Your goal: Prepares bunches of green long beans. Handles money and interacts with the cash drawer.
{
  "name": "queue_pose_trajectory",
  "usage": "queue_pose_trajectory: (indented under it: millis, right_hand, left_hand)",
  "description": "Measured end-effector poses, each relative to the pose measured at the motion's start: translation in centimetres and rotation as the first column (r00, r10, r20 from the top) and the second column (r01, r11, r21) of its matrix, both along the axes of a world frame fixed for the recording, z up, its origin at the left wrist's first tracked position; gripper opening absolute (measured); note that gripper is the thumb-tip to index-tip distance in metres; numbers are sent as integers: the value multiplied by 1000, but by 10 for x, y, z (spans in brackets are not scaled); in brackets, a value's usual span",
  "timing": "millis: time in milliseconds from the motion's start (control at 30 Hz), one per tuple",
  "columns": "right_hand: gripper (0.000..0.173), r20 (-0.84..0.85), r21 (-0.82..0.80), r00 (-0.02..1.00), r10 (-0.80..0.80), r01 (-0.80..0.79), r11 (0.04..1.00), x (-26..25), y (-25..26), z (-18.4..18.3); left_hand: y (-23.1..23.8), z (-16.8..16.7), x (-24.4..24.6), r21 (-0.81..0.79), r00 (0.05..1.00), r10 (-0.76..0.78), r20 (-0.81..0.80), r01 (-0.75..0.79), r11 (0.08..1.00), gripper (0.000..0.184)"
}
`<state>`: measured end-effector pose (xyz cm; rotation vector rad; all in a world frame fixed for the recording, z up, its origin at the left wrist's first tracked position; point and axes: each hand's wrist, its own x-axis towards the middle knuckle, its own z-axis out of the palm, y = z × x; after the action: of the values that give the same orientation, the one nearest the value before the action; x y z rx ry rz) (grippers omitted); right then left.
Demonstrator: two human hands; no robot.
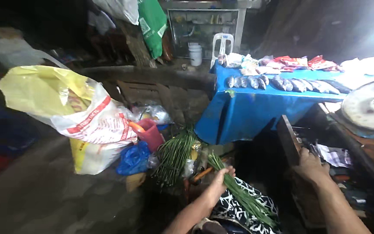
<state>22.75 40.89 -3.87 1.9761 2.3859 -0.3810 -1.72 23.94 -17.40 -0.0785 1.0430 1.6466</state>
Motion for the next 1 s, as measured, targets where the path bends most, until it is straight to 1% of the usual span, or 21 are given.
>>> queue_pose_trajectory:
  millis: [67, 167, 233, 400, 533, 633, 700, 767, 867, 1000]
  right_hand:
    - [90, 0, 19, 1000, -18, 18, 1000, -7, 7, -1]
    - [78, -33, 79, 996, -83, 86, 993, -18, 12, -7]
    - [75, -43, 92, 993, -106, 110, 990, -20, 15, -11]
    - [76, -108, 23, 988, -107, 110, 994, -15, 14, -8]
    - [71, -109, 47, 990, -90, 96, 994, -14, 10, -7]
    - [71, -104, 49, 991, -87, 93, 994, -14, 9, -8]
    - [70, -86, 53, 992, -95, 99, 994, -15, 10, -7]
    - [69, -85, 48, 991, -104, 108, 993, -15, 9, -7]
    - [69, -88, 32, 991, -104, 107, 994, -16, 8, -5]
    - [67, -81, 44, 992, -100, 104, 994, -16, 6, -4]
  left_hand:
    - [-12, -20, 3, -55, 997, -74, -37, 72, 996, 29]
    - [-17, -24, 2, -53, 991, -109, -76, 105, 993, 27]
    - [-16, -25, 0, -50, 989, -114, -95, 110, 993, 27]
    - [-14, -25, -1, -57, 991, -93, -96, 88, 994, 25]
    - [-15, -27, 2, -47, 990, -82, -118, 77, 996, 20]
    - [-16, -21, 4, -85, 985, -79, -153, 66, 994, 27]
    - [-12, -23, 4, -111, 985, -63, -163, 45, 993, 33]
    - [-11, -25, 5, -124, 981, -55, -184, 33, 992, 33]
    - [-11, -26, 5, -110, 976, -42, -215, 19, 994, 27]
    - [-11, -30, 4, -67, 963, -103, -248, 89, 994, 20]
